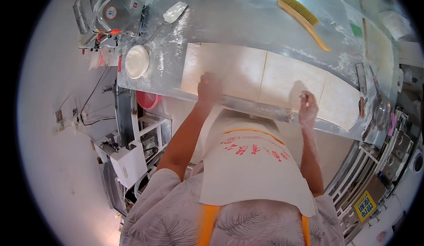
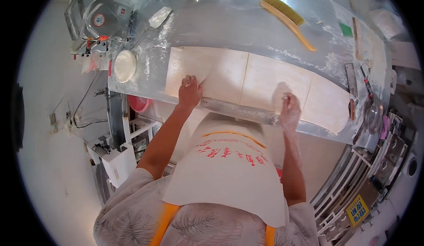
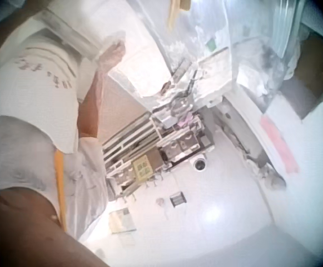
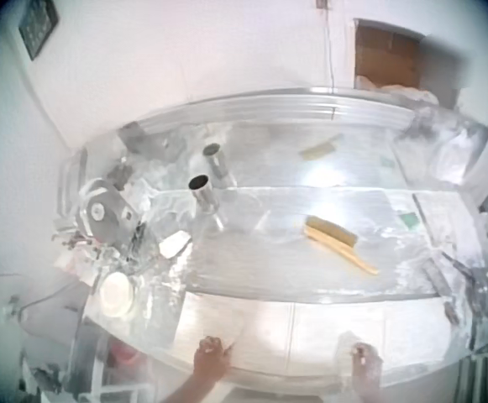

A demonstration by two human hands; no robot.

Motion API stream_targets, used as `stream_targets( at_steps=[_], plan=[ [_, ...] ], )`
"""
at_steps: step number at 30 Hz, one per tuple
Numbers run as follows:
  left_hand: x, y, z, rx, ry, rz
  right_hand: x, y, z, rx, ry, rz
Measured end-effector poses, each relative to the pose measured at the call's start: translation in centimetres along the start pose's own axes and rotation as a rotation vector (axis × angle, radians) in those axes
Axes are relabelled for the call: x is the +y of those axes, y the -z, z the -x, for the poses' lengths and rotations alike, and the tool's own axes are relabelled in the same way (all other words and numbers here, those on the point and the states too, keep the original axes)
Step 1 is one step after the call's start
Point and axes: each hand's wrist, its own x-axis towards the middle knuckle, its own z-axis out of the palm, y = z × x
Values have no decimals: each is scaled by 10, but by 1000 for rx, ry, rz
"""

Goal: The person cuts a sheet of dough into strips using a bench scraper, then feeds the dough through a pasta machine to produce noodles. The person collects the noodles and places them on the table.

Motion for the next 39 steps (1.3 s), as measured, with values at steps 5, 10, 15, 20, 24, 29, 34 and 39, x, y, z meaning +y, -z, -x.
stream_targets(
  at_steps=[5,10,15,20,24,29,34,39],
  plan=[
    [-46,6,-4,-19,44,693,-124,-84,22,-435,-333,-298],
    [6,93,-12,148,-335,568,-218,-120,1,-581,-618,-1009],
    [75,87,-22,-253,-264,781,-194,-124,-21,-422,-649,-899],
    [55,61,-22,-188,-122,768,-108,-137,-42,-321,-632,-699],
    [-30,16,-38,66,63,538,-82,-150,-36,-296,-504,-714],
    [-48,-13,-50,142,88,256,-99,-156,-37,-383,-423,-665],
    [-68,-33,-53,101,257,143,-124,-169,-44,-392,-415,-495],
    [-85,-31,-53,42,267,211,-119,-169,-46,-322,-287,115]
  ],
)
